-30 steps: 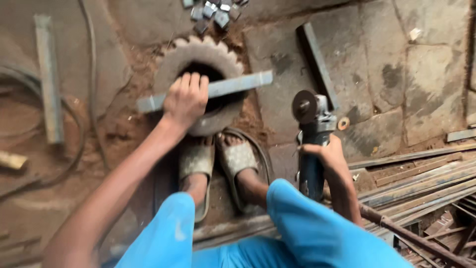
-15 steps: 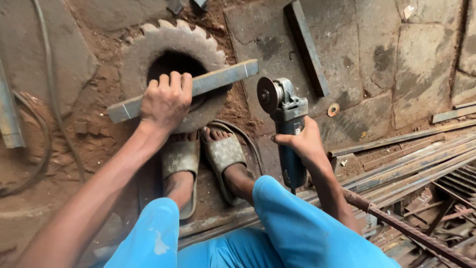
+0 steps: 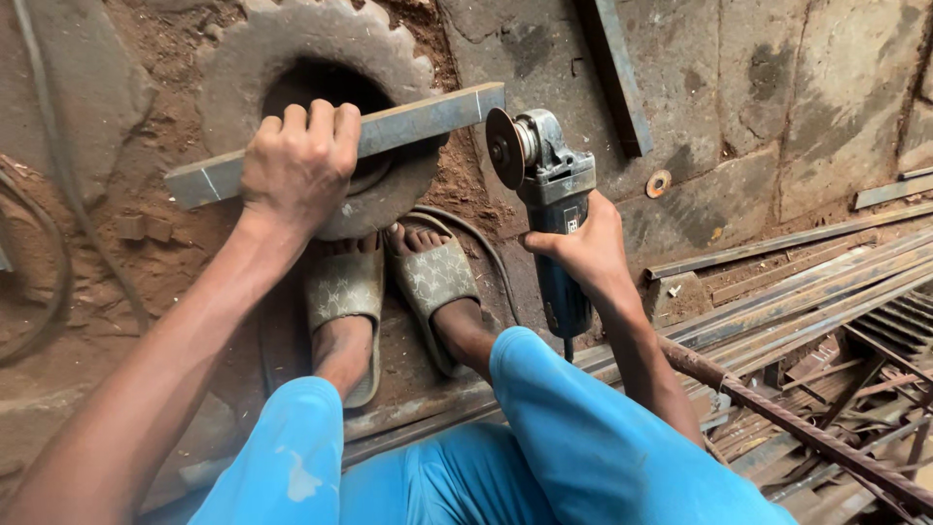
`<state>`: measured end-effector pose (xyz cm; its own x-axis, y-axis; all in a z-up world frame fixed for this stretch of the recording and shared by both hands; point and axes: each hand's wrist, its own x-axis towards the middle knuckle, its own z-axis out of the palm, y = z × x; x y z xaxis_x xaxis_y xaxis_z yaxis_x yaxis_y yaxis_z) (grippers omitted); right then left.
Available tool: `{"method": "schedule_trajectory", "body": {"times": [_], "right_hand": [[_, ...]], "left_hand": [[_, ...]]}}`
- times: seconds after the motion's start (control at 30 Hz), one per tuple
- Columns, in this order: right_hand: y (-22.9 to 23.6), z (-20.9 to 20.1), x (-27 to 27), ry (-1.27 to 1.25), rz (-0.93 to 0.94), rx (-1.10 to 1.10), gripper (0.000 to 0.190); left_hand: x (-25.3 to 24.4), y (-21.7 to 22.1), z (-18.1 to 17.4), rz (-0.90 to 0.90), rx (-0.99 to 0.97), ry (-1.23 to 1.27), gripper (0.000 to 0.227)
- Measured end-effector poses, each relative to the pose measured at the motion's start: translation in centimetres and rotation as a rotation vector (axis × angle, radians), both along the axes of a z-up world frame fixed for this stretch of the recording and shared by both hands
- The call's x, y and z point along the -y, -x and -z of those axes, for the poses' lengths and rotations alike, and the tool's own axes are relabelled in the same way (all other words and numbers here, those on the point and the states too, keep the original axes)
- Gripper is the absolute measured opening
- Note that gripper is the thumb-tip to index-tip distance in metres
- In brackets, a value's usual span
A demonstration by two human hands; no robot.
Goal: The person uses an angle grinder to cut a metal bar into smaller pieces. The metal bar is held against a circular support while the grinder is applied to make cuts, producing sparks. Cut pieces are dropped to the floor.
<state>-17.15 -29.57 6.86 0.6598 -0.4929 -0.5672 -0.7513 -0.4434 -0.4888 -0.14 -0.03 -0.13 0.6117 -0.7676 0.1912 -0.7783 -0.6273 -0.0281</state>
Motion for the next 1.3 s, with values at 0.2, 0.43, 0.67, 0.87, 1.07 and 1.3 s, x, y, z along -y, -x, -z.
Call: {"method": "schedule_trajectory", "body": {"times": [0.2,0.43,0.67,0.87,1.07,1.3], "right_hand": [[-0.3,0.0,-0.4,-0.013,0.001,0.012,0.055],[-0.6,0.0,-0.4,-0.041,0.022,0.027,0.054],[-0.5,0.1,-0.6,-0.027,0.008,0.027,0.055],[-0.6,0.0,-0.6,0.006,-0.038,0.044,0.055],[-0.8,-0.4,-0.9,0.009,-0.059,0.063,0.054],[-0.9,-0.4,-1.3,0.010,-0.018,0.038,0.052]], "left_hand": [[-0.1,-0.1,0.1,0.002,0.001,-0.001,0.009],[-0.2,-0.1,0.4,-0.005,-0.020,0.006,0.009],[-0.3,-0.1,0.5,0.000,-0.031,0.002,0.013],[-0.3,-0.2,0.5,0.005,-0.019,0.025,0.018],[-0.3,-0.3,0.8,0.002,-0.016,0.019,0.009],[-0.2,-0.1,0.7,-0.012,-0.019,0.020,0.009]]}}
